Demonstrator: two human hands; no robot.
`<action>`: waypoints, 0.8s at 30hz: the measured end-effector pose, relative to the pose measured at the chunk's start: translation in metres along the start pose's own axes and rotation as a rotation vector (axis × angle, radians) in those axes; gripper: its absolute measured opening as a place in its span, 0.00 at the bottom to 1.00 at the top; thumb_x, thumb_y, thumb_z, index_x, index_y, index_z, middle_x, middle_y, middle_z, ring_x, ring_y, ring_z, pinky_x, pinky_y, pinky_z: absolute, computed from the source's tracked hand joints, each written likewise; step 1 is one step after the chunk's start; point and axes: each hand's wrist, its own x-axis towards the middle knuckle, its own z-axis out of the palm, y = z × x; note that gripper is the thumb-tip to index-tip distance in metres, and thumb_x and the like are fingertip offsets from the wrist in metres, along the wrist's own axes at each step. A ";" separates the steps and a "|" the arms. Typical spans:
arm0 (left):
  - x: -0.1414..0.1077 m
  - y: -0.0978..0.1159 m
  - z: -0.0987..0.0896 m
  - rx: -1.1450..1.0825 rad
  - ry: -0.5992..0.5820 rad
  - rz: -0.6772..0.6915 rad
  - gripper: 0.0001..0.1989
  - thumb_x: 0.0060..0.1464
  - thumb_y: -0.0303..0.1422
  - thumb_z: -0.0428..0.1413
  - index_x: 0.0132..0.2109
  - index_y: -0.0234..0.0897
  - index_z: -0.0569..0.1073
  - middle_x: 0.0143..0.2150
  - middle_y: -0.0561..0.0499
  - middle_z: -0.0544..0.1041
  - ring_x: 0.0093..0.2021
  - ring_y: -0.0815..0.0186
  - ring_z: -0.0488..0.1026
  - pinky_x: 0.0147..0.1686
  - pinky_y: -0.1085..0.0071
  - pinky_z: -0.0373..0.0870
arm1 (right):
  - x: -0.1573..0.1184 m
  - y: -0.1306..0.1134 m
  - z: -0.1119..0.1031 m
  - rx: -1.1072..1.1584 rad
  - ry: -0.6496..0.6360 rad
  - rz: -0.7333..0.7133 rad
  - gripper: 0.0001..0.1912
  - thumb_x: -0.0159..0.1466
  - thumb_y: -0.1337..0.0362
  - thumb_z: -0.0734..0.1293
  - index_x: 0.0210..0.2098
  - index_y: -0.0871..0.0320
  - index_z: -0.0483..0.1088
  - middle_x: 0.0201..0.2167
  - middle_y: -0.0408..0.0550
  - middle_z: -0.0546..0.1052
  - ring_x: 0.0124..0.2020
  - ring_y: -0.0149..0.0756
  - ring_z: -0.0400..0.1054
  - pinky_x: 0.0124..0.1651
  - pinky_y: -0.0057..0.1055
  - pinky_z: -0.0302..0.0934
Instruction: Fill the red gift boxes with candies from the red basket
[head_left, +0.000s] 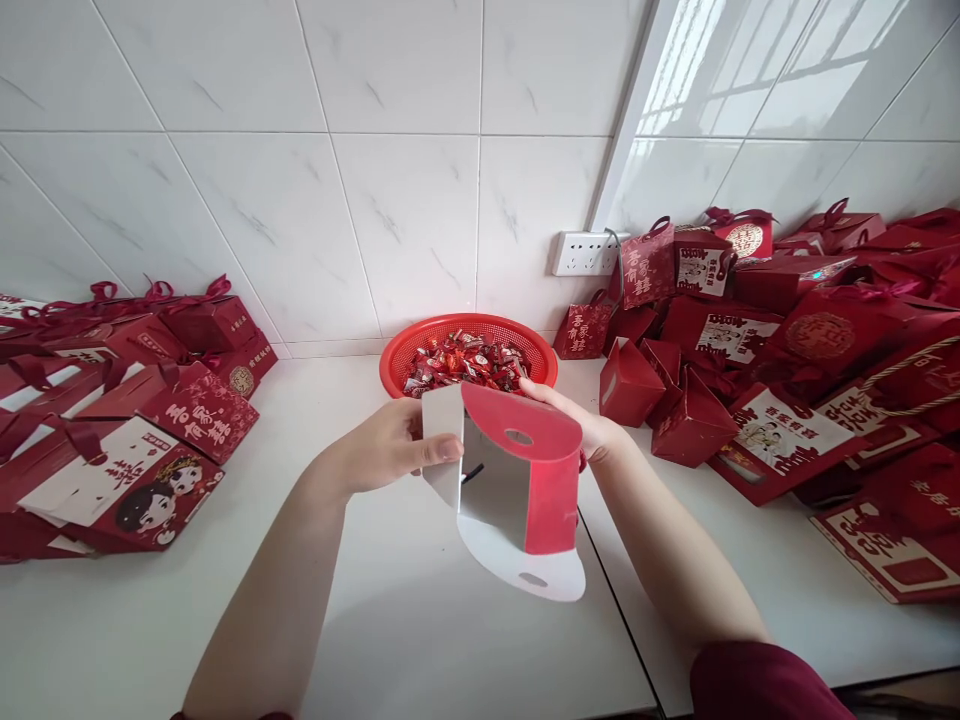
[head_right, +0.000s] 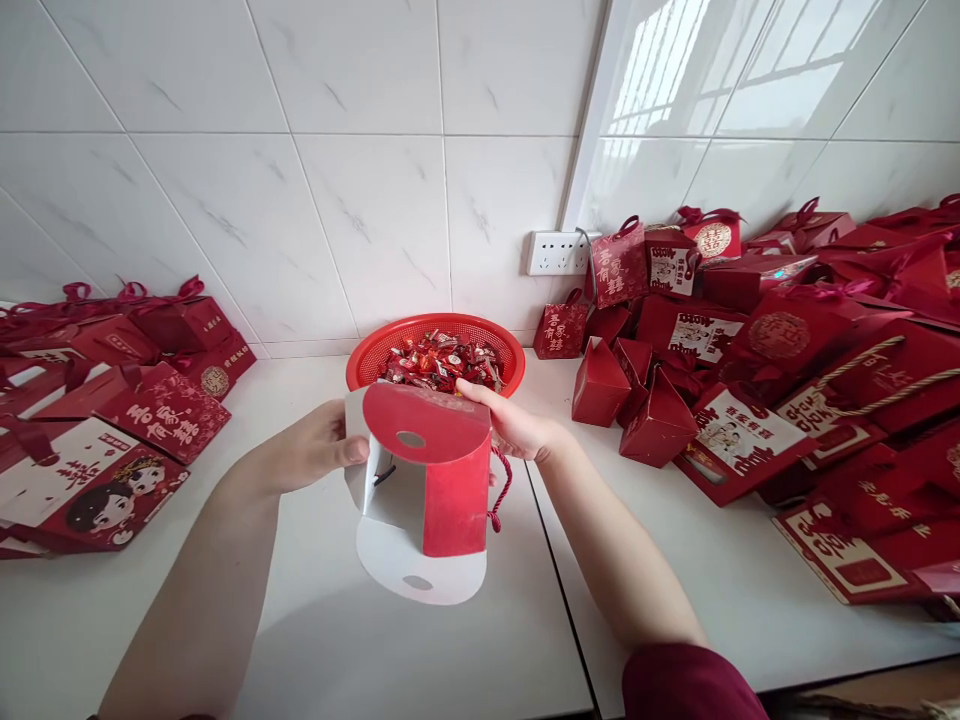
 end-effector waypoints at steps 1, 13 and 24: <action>-0.002 -0.001 -0.002 0.036 0.002 -0.017 0.23 0.55 0.54 0.55 0.42 0.37 0.75 0.28 0.49 0.76 0.28 0.62 0.75 0.25 0.68 0.73 | 0.000 0.001 -0.002 0.027 -0.012 0.026 0.28 0.66 0.41 0.58 0.43 0.57 0.76 0.34 0.49 0.80 0.35 0.39 0.75 0.34 0.31 0.70; -0.026 0.026 0.010 0.703 0.719 0.210 0.43 0.50 0.40 0.65 0.68 0.48 0.55 0.64 0.44 0.65 0.61 0.47 0.66 0.54 0.52 0.69 | 0.005 -0.002 -0.008 -0.047 -0.010 0.056 0.38 0.65 0.34 0.52 0.50 0.57 0.73 0.21 0.47 0.76 0.19 0.35 0.68 0.21 0.28 0.62; -0.020 0.021 0.018 1.116 1.128 0.378 0.15 0.53 0.36 0.63 0.31 0.41 0.62 0.24 0.56 0.63 0.25 0.66 0.60 0.29 0.66 0.55 | -0.005 -0.013 -0.010 -0.077 0.121 -0.077 0.37 0.64 0.33 0.51 0.32 0.59 0.72 0.22 0.49 0.74 0.20 0.34 0.65 0.24 0.30 0.61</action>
